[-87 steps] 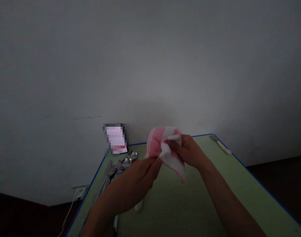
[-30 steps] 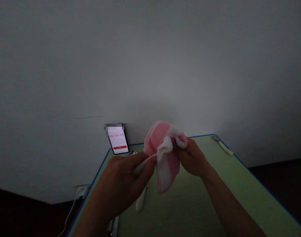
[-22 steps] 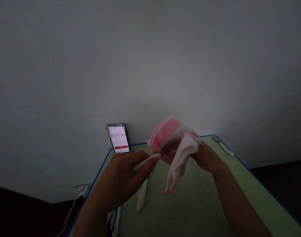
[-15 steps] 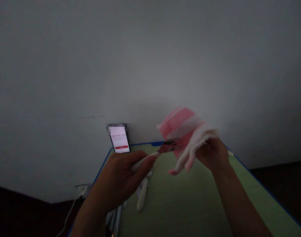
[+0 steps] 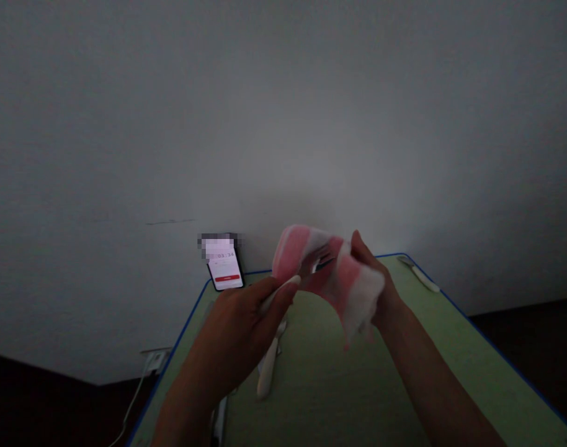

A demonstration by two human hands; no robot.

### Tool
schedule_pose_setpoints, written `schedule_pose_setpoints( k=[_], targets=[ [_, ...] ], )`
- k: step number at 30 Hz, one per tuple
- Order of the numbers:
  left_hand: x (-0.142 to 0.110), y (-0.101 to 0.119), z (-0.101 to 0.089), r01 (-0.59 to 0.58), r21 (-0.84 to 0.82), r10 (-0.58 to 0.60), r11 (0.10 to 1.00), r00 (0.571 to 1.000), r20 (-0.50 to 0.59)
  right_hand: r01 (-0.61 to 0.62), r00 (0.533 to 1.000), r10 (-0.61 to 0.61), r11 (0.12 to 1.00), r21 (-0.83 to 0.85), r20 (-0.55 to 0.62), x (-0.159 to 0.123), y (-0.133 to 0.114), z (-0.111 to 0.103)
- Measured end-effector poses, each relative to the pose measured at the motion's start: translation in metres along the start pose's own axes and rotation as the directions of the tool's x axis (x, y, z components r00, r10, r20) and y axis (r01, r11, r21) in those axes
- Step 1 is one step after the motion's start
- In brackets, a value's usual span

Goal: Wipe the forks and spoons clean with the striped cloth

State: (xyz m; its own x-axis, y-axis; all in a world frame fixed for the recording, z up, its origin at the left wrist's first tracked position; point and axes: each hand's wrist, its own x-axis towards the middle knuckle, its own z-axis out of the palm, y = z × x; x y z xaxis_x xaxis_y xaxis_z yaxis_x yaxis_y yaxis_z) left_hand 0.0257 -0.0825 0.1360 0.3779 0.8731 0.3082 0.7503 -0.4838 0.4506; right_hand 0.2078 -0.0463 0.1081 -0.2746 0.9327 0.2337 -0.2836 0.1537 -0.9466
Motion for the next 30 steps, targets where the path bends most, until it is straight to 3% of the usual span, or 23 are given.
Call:
schedule_pose_setpoints(
  k=[3,5,9,11,13,16,19,23,26,30],
  targets=[
    [0.000,-0.003,-0.003,0.005,-0.044,-0.003,0.999,0.999,0.043,-0.060,0.997,0.047,0.975,0.213,0.063,-0.006,-0.007,0.004],
    [-0.001,-0.003,-0.005,-0.003,-0.106,0.010,0.994,0.998,0.063,-0.051,0.993,0.024,0.969,0.241,0.114,-0.011,-0.007,0.000],
    [-0.003,0.000,-0.008,-0.003,-0.170,0.021,0.985,0.995,0.101,-0.005,0.962,-0.011,0.998,0.056,0.272,-0.018,-0.003,-0.016],
    [-0.004,0.001,-0.007,-0.009,-0.165,0.029,0.986,0.992,0.120,0.023,0.965,-0.012,0.999,-0.039,0.262,-0.018,-0.002,-0.018],
    [-0.004,0.003,-0.006,-0.032,-0.156,0.055,0.987,0.987,0.149,0.043,0.984,-0.024,0.994,-0.100,0.178,-0.016,-0.001,-0.014],
    [-0.003,0.006,-0.005,-0.063,-0.136,0.085,0.989,0.983,0.162,0.084,0.995,-0.091,0.985,-0.148,-0.043,-0.009,0.001,-0.002],
    [-0.003,0.010,-0.005,-0.063,-0.157,0.090,0.986,0.982,0.169,0.156,0.955,-0.188,0.976,-0.152,-0.228,-0.004,0.005,0.009],
    [0.001,0.007,0.000,-0.033,-0.200,0.073,0.979,0.977,0.199,0.193,0.895,-0.259,0.959,-0.207,-0.365,-0.001,0.011,0.014],
    [0.006,0.000,0.013,-0.029,-0.232,0.073,0.972,0.980,0.186,0.161,0.864,-0.216,0.974,-0.157,-0.455,0.004,0.025,0.013],
    [0.009,0.000,0.042,0.071,-0.230,-0.043,0.971,0.992,0.122,0.049,0.852,0.029,0.990,0.134,-0.522,0.016,0.057,0.006]
  ],
)
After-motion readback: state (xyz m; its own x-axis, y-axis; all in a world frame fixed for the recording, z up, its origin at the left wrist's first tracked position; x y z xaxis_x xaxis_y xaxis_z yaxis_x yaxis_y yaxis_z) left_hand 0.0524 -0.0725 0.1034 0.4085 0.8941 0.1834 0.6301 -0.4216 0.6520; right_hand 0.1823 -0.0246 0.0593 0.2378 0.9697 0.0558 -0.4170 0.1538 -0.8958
